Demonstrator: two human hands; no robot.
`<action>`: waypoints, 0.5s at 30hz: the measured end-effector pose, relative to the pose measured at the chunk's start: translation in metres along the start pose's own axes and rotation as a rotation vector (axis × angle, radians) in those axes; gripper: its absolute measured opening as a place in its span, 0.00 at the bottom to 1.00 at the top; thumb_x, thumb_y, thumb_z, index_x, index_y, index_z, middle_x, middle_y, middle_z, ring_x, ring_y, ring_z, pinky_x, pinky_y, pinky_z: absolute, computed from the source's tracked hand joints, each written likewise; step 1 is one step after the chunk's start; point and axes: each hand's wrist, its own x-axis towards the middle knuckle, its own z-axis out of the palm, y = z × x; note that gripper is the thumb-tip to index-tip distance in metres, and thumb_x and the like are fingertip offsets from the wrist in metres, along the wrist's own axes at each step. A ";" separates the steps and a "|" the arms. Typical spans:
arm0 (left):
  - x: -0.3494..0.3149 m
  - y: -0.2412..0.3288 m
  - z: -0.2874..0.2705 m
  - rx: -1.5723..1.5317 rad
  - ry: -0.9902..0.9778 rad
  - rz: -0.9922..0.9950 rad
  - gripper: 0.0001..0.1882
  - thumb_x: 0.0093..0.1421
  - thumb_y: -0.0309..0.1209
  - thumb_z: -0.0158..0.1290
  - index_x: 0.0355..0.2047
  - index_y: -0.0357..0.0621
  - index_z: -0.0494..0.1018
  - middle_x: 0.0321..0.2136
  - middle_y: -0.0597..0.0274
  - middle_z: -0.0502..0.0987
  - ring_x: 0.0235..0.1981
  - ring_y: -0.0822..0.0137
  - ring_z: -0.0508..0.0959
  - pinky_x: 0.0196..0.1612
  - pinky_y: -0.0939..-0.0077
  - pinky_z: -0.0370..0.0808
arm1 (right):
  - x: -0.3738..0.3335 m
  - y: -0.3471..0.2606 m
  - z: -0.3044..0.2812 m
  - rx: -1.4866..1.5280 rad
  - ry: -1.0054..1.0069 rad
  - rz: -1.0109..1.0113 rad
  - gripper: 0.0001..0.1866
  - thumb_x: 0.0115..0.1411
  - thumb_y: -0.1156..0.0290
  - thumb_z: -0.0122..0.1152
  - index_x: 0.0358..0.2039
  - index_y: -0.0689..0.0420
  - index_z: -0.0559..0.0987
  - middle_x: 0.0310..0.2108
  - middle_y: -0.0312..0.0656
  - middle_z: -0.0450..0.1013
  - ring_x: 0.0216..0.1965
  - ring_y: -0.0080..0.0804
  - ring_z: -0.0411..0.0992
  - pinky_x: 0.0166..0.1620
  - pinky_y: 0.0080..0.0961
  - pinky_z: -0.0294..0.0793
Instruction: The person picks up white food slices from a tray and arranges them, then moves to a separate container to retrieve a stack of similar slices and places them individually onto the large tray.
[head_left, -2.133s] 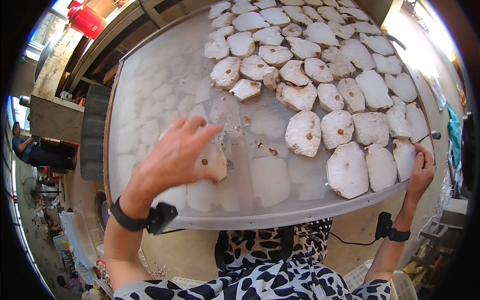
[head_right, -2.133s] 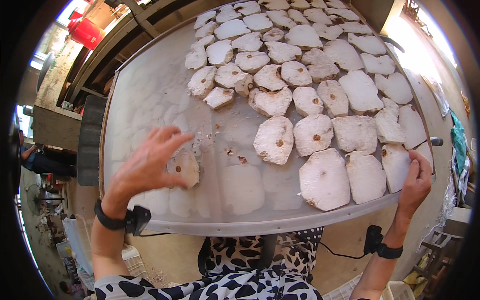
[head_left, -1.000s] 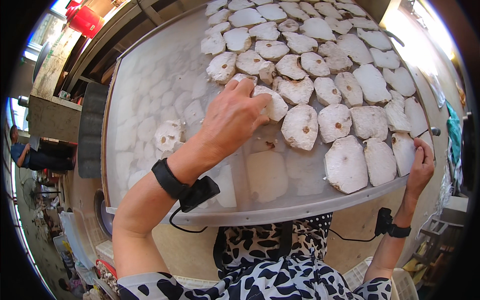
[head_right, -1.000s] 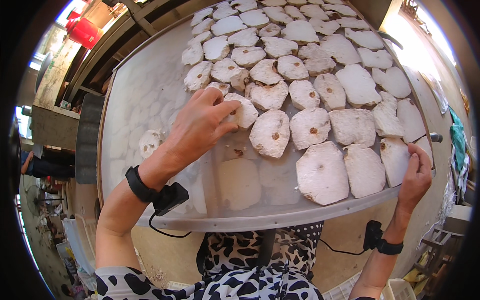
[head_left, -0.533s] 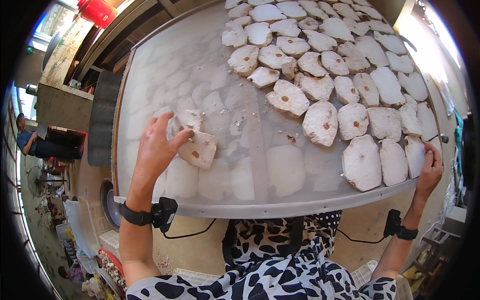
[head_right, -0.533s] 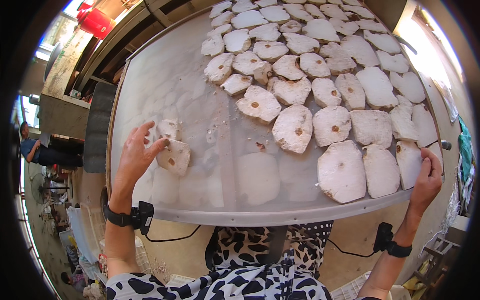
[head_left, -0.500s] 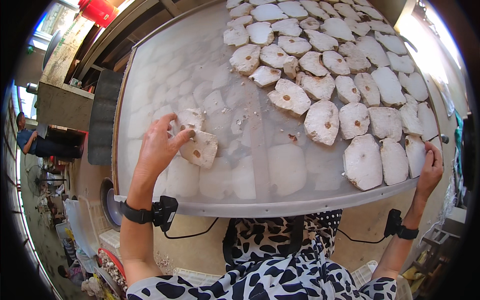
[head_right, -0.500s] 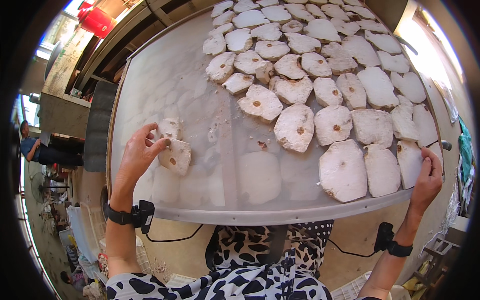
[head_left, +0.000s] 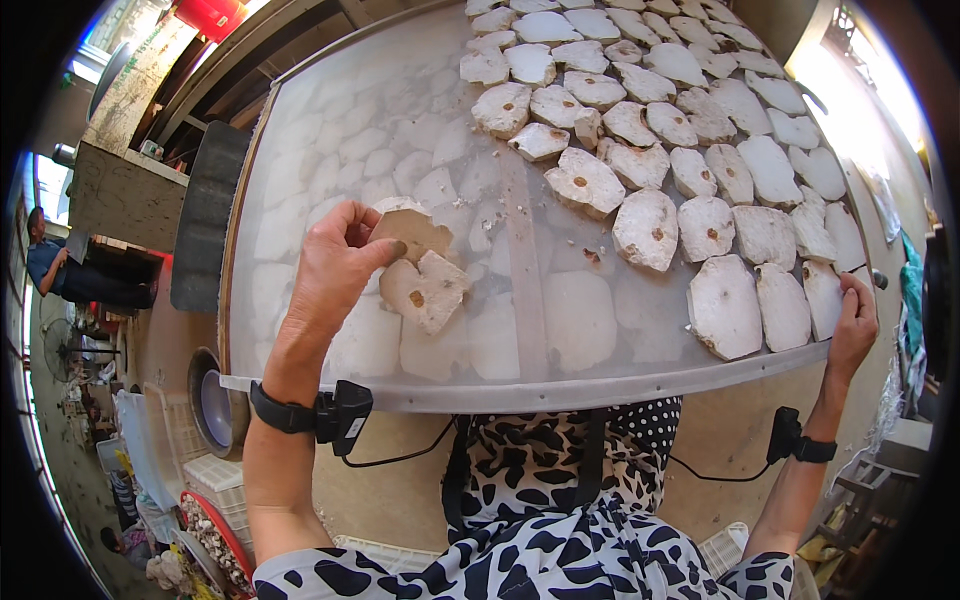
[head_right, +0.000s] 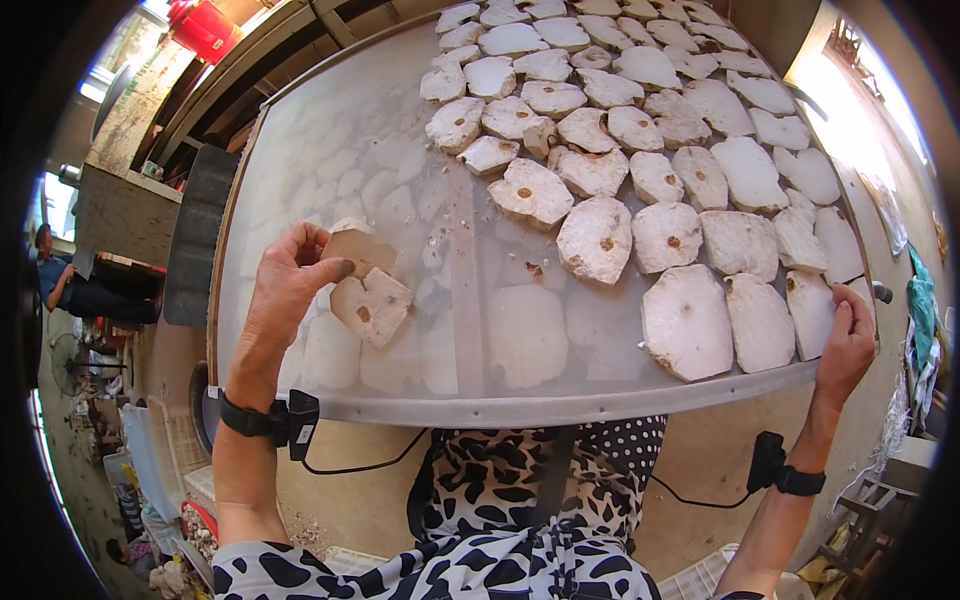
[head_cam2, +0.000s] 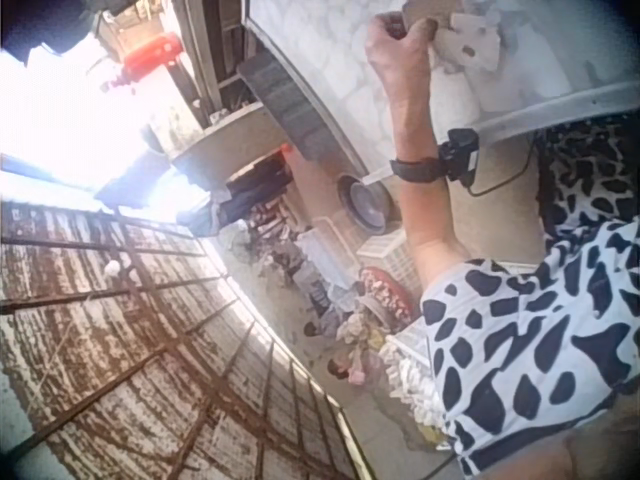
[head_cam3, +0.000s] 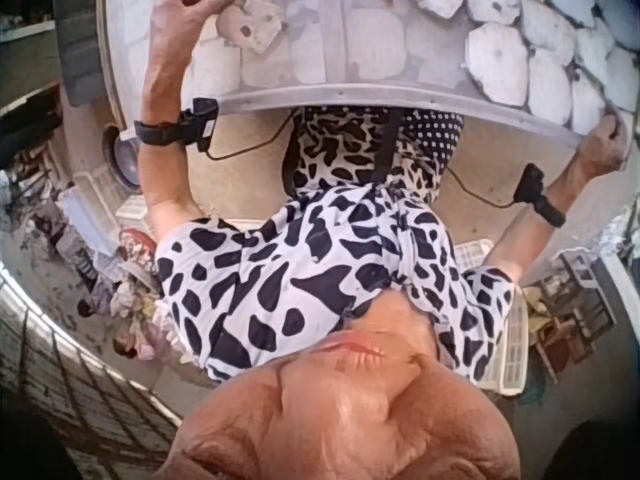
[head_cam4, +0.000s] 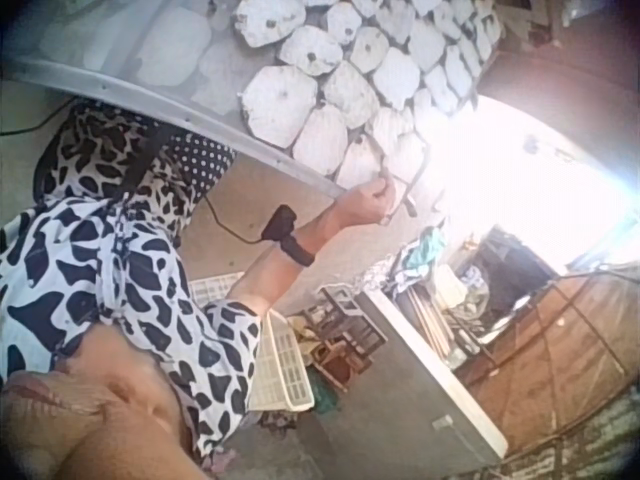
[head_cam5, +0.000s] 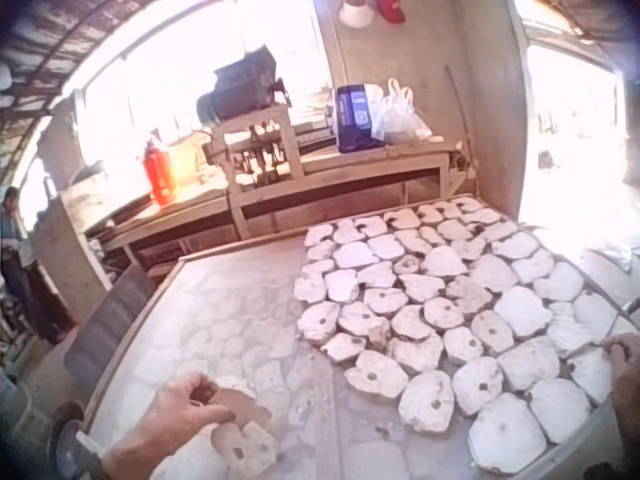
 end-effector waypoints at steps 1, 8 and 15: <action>0.000 0.003 0.000 -0.002 -0.005 0.004 0.10 0.54 0.24 0.59 0.36 0.36 0.75 0.25 0.71 0.73 0.28 0.80 0.71 0.30 0.84 0.69 | 0.000 0.001 -0.001 0.009 0.009 0.002 0.12 0.63 0.75 0.48 0.40 0.63 0.80 0.36 0.41 0.78 0.40 0.28 0.75 0.47 0.23 0.72; -0.006 0.060 0.008 -0.228 0.047 0.264 0.07 0.58 0.23 0.55 0.36 0.35 0.74 0.29 0.64 0.78 0.29 0.77 0.75 0.32 0.83 0.72 | -0.002 -0.021 0.003 -0.014 -0.008 0.010 0.12 0.63 0.75 0.49 0.40 0.64 0.80 0.36 0.41 0.78 0.39 0.27 0.74 0.47 0.22 0.72; -0.023 0.103 0.109 -0.287 -0.580 0.100 0.07 0.59 0.23 0.54 0.37 0.34 0.75 0.29 0.64 0.79 0.29 0.77 0.76 0.32 0.81 0.73 | -0.004 -0.032 -0.001 -0.020 0.019 0.013 0.12 0.62 0.75 0.49 0.39 0.64 0.80 0.34 0.41 0.78 0.38 0.26 0.75 0.46 0.21 0.72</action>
